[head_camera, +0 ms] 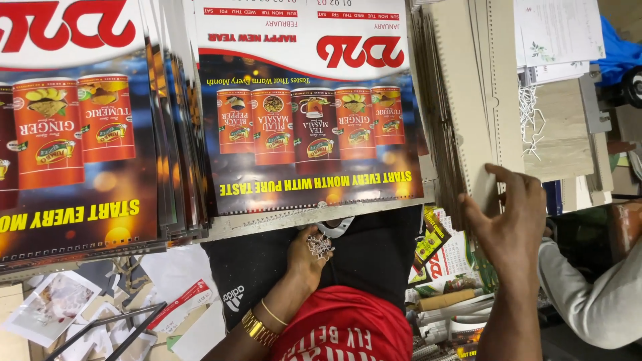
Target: The person is assembling wall calendars by inserting a metal wire through the spiral binding holes. They manipulate the wire with their hands to thread it through the holes and then bend the ends to secure the calendar pages together.
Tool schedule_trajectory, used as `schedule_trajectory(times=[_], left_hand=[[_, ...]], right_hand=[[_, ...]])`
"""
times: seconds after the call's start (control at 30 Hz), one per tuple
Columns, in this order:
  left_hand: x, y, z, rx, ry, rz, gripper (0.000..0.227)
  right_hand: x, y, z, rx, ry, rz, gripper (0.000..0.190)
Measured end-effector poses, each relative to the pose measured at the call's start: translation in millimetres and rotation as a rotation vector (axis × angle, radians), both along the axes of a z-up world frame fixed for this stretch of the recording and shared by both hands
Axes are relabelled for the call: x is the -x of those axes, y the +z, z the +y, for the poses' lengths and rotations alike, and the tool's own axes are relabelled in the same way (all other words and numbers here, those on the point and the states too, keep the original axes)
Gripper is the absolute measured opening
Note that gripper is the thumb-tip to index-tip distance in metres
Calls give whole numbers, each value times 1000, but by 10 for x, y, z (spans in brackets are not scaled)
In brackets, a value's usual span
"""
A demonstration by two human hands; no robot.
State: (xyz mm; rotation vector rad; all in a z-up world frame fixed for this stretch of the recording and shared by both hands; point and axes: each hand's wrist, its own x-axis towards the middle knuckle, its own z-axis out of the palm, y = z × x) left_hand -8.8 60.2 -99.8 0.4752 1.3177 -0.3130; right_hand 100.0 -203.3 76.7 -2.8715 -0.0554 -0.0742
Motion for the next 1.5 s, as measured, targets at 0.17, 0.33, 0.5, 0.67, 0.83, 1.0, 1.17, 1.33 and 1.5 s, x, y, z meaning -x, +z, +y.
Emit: schedule_trajectory(times=[0.17, 0.33, 0.5, 0.67, 0.83, 1.0, 1.17, 1.33, 1.5], left_hand=[[-220, -219, 55, -3, 146, -4, 43], [-239, -303, 71, -35, 161, -62, 48], [-98, -299, -1, -74, 91, -129, 40], [174, 161, -1, -86, -162, -422, 30], [348, 501, 52, -242, -538, -802, 23], [127, 994, 274, -1134, -725, -1180, 24], [-405, 1122, 346, -1978, -975, -1172, 55], [-652, 452, 283, -1875, -973, -1115, 33], [-502, 573, 195, -1782, -855, -1098, 33]], right_hand=[[-268, -135, 11, 10, -21, 11, 59], [-242, -123, 216, 93, 18, -36, 32], [-218, -406, 125, 192, 30, -264, 24], [-6, -650, 522, -71, 320, -388, 34], [-6, -979, 864, 37, 723, -113, 53], [-64, -940, 834, 109, 773, -187, 30], [-53, -723, 865, 87, 751, -406, 27], [-10, -461, 813, -158, 516, -584, 30], [261, -562, 550, -571, -45, -400, 45]])
